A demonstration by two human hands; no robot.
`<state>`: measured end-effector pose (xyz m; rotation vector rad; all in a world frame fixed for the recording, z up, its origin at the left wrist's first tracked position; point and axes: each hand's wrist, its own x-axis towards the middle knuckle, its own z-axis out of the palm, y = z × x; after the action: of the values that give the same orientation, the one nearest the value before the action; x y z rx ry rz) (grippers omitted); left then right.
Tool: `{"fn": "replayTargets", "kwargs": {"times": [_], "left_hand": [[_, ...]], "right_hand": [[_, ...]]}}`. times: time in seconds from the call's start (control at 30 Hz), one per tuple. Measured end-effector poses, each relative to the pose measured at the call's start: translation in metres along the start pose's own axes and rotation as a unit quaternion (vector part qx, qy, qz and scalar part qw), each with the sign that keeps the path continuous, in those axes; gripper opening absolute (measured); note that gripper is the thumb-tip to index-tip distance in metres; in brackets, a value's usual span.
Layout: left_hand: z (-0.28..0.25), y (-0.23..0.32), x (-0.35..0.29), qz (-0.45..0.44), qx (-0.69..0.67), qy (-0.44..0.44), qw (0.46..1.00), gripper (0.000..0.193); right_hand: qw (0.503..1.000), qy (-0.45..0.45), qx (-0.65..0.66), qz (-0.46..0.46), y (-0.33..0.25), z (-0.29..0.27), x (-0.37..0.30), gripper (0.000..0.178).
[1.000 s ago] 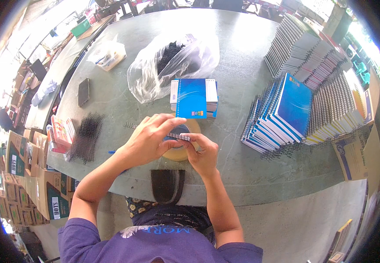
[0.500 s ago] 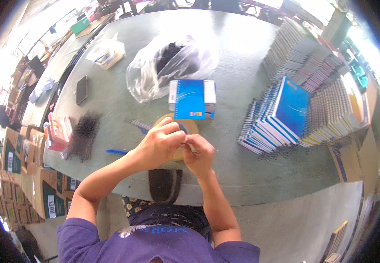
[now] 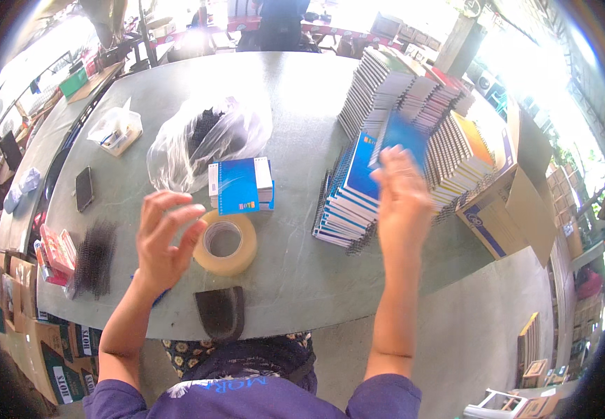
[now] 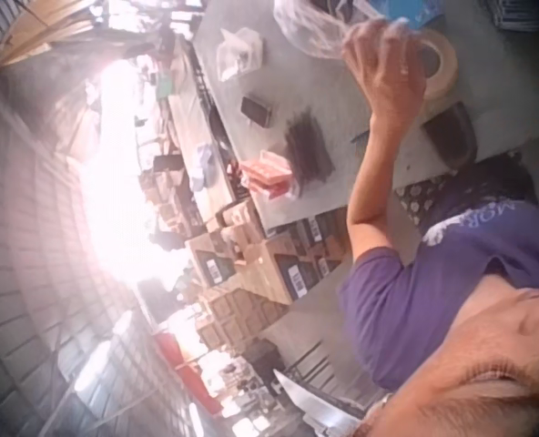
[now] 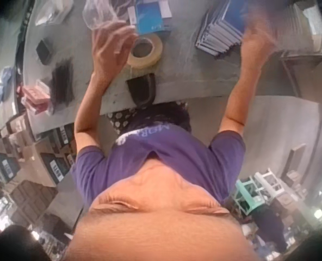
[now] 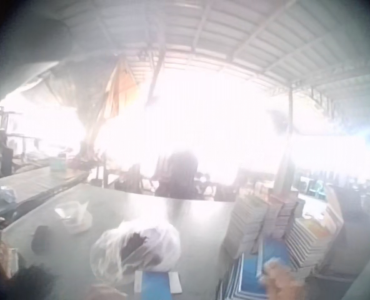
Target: The person repeatedly picks up spiral-bound notebooks, inserts a metal spiral binding into the spine, and secures it with a strip of clear tape. The person then places the finished notebook onto a growing stack on the table.
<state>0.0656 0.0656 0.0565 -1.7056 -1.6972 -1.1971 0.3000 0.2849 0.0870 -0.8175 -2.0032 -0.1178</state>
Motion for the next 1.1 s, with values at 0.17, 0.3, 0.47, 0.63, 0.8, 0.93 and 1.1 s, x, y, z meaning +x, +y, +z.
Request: {"fn": "replayTargets", "kwargs": {"times": [0.17,0.3,0.47,0.63,0.8,0.93,1.1], "left_hand": [[0.016,-0.006,-0.016,0.012,-0.016,-0.046,0.999,0.021],[0.034,-0.027,-0.028,-0.014,-0.029,-0.111,0.993,0.021],[0.094,-0.054,-0.034,0.029,0.119,-0.204,0.971,0.034],[0.126,-0.071,-0.039,-0.003,0.257,-0.237,0.937,0.04],[0.099,-0.063,0.002,0.018,0.139,-0.149,0.979,0.033],[0.095,-0.089,0.041,-0.104,-0.214,-0.087,0.967,0.026],[0.123,-0.154,0.0,-0.152,-0.093,-0.22,0.959,0.037]], "right_hand": [[0.994,-0.068,0.026,-0.079,0.012,0.025,-0.029,0.026],[0.992,-0.072,0.028,-0.097,0.01,0.029,-0.032,0.026],[0.994,-0.067,-0.008,-0.089,0.005,0.03,-0.031,0.024],[0.993,-0.094,-0.003,-0.066,0.002,0.025,-0.035,0.03],[0.991,-0.041,0.038,-0.124,-0.027,0.012,-0.036,0.033],[0.977,0.005,0.132,-0.166,-0.058,0.028,-0.039,0.026],[0.956,-0.093,0.231,-0.156,-0.082,0.099,-0.05,0.027]]}}
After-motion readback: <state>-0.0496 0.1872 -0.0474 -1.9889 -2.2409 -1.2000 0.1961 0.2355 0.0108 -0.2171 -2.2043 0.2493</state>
